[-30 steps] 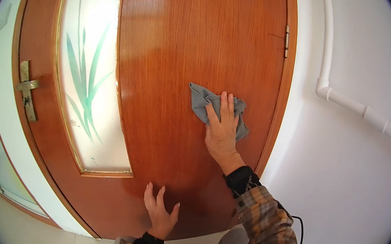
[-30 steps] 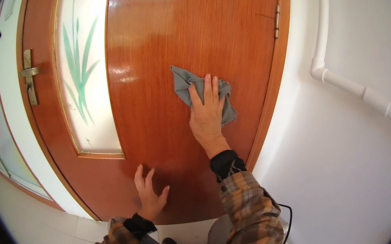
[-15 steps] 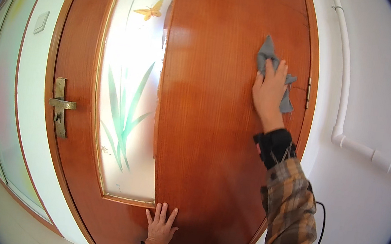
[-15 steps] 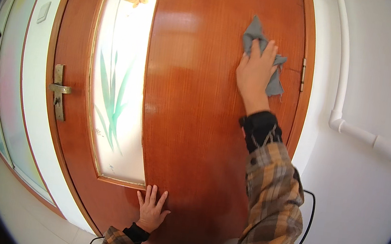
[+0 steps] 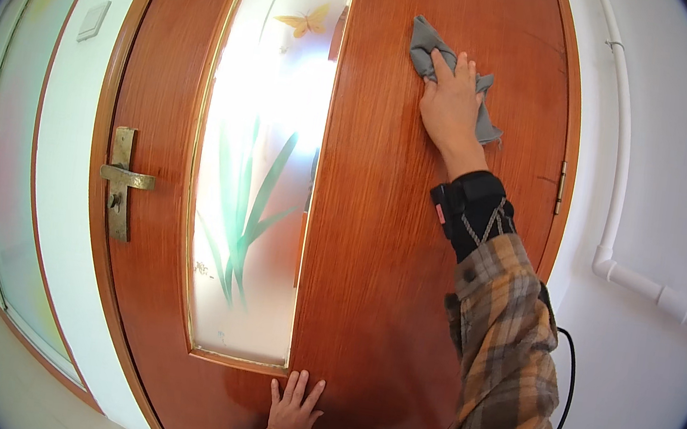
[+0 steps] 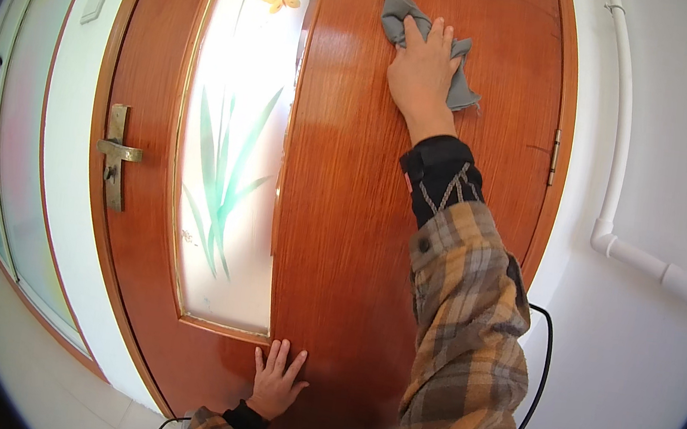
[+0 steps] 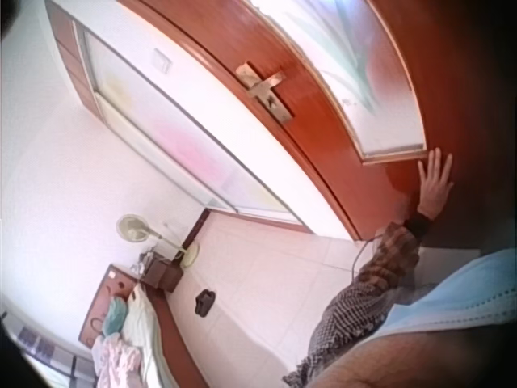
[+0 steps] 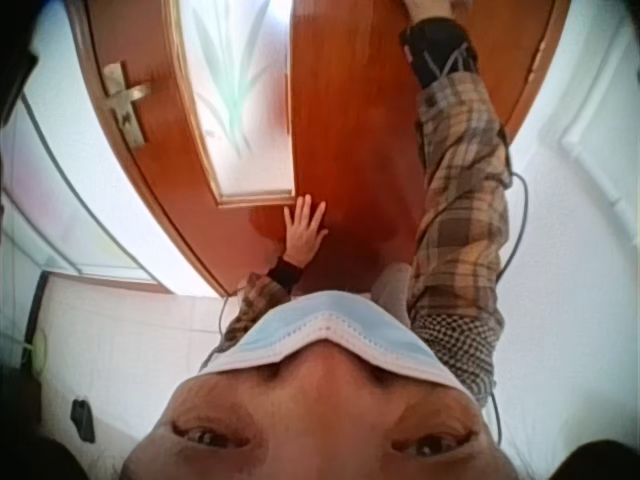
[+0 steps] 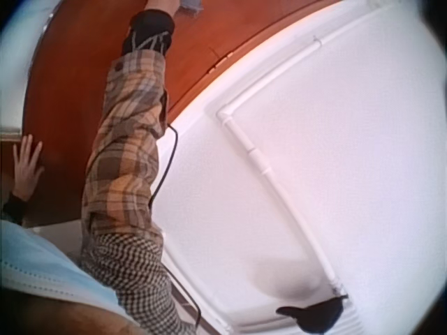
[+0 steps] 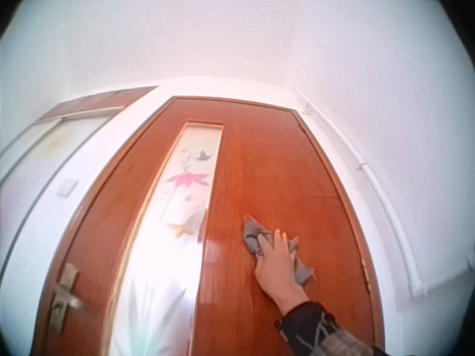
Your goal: The person wipes a white radiator with a gray cloth, then moves to wipe a wooden door and a frosted glass panel. The person uses the cloth to clean the surfaces in a systematic manner.
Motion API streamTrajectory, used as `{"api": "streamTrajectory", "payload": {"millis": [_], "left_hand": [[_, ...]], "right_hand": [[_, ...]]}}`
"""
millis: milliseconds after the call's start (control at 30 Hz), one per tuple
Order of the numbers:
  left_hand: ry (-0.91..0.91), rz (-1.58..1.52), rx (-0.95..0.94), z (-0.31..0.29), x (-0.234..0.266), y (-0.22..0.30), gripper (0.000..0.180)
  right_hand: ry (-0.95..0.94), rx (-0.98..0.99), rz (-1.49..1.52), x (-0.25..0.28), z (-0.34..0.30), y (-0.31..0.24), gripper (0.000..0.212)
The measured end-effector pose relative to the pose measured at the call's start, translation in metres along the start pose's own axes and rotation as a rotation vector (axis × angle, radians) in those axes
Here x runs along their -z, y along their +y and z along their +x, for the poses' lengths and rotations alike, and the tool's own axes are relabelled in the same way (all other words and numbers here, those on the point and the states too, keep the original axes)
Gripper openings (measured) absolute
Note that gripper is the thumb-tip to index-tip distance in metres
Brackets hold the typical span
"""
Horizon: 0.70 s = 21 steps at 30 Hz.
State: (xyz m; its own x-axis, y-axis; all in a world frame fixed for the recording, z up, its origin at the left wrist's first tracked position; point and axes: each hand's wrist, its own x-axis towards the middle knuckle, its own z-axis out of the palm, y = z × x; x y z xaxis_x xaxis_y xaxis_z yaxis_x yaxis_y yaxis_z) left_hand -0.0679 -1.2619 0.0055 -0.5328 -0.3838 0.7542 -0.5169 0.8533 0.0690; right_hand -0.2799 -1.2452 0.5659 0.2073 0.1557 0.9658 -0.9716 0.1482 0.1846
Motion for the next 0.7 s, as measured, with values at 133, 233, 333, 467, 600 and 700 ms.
{"api": "streamTrajectory", "payload": {"millis": [133,233,333,467,600,700], "left_hand": [[-0.022,0.019,0.006,0.003,0.01,0.007,0.085],[-0.057,0.007,0.022,0.0,0.015,0.009,0.085],[-0.037,-0.007,0.021,0.001,0.01,0.009,0.088],[0.015,0.002,0.052,0.003,-0.004,0.012,0.092],[0.037,-0.011,0.07,0.001,-0.013,0.013,0.093],[0.004,-0.004,0.073,0.0,-0.014,0.012,0.094]], "right_hand": [[-0.216,0.155,0.135,0.041,-0.073,-0.042,0.048],[-0.403,0.364,0.212,0.074,-0.131,-0.074,0.047],[-0.391,0.444,0.211,0.07,-0.118,-0.071,0.046],[-0.152,0.25,0.201,0.022,-0.044,-0.043,0.045],[-0.131,0.108,0.169,0.008,-0.026,-0.039,0.044],[-0.111,0.07,0.174,0.032,-0.047,-0.028,0.045]]}}
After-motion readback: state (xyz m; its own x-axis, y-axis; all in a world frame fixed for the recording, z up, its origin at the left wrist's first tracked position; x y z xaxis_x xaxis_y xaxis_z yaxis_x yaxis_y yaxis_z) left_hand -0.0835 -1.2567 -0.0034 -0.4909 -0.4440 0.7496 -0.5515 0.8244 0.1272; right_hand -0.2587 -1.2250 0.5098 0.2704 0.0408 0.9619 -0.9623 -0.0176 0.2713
